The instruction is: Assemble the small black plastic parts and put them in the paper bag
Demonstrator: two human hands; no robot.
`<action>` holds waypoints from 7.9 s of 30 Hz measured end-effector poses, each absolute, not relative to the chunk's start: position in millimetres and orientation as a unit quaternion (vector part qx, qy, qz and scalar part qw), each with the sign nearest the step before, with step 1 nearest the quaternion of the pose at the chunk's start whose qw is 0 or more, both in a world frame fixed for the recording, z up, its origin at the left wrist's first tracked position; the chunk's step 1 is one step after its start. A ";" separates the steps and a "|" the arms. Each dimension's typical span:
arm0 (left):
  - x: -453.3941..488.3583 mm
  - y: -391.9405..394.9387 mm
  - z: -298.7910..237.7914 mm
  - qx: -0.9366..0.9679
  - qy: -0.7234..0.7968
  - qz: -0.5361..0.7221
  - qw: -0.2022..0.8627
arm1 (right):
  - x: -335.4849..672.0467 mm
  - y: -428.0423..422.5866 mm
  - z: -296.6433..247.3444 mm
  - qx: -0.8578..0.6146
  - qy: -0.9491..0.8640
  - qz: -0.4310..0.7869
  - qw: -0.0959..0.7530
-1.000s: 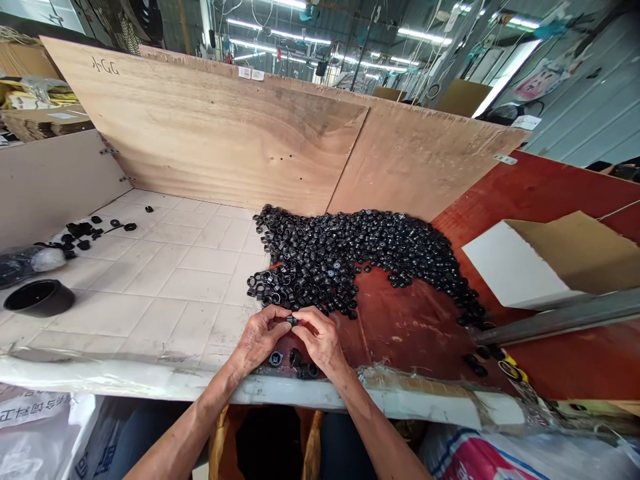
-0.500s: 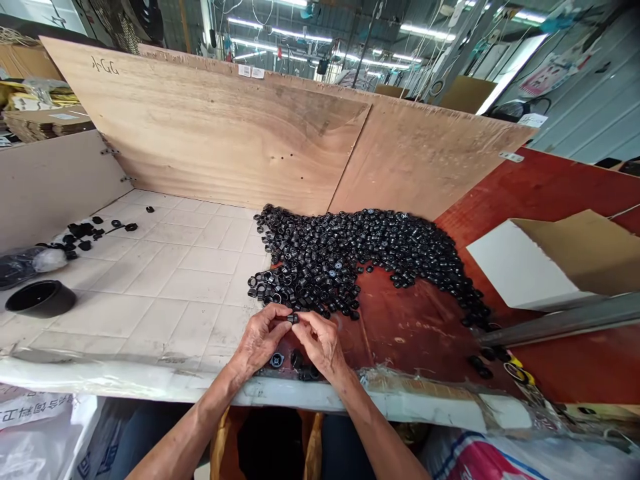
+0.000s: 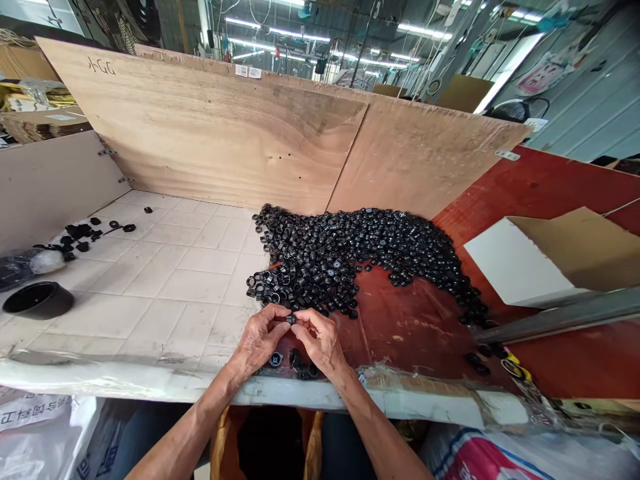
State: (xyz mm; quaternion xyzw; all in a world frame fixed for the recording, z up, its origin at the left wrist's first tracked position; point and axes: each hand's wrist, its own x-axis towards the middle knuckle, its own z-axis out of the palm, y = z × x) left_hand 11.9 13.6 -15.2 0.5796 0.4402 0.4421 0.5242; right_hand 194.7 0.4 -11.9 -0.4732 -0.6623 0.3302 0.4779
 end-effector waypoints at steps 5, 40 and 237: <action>8.4 12.2 -20.3 0.692 0.405 0.445 0.398 | 197.1 0.8 -19.3 -0.509 -0.630 0.384 0.443; 13.2 14.4 -20.0 0.715 0.522 0.384 0.262 | 204.3 8.3 -20.9 -0.551 -0.672 0.193 0.457; 23.0 12.2 -10.5 0.607 0.312 0.476 0.554 | 198.8 -18.2 5.2 -0.514 -0.618 0.336 0.490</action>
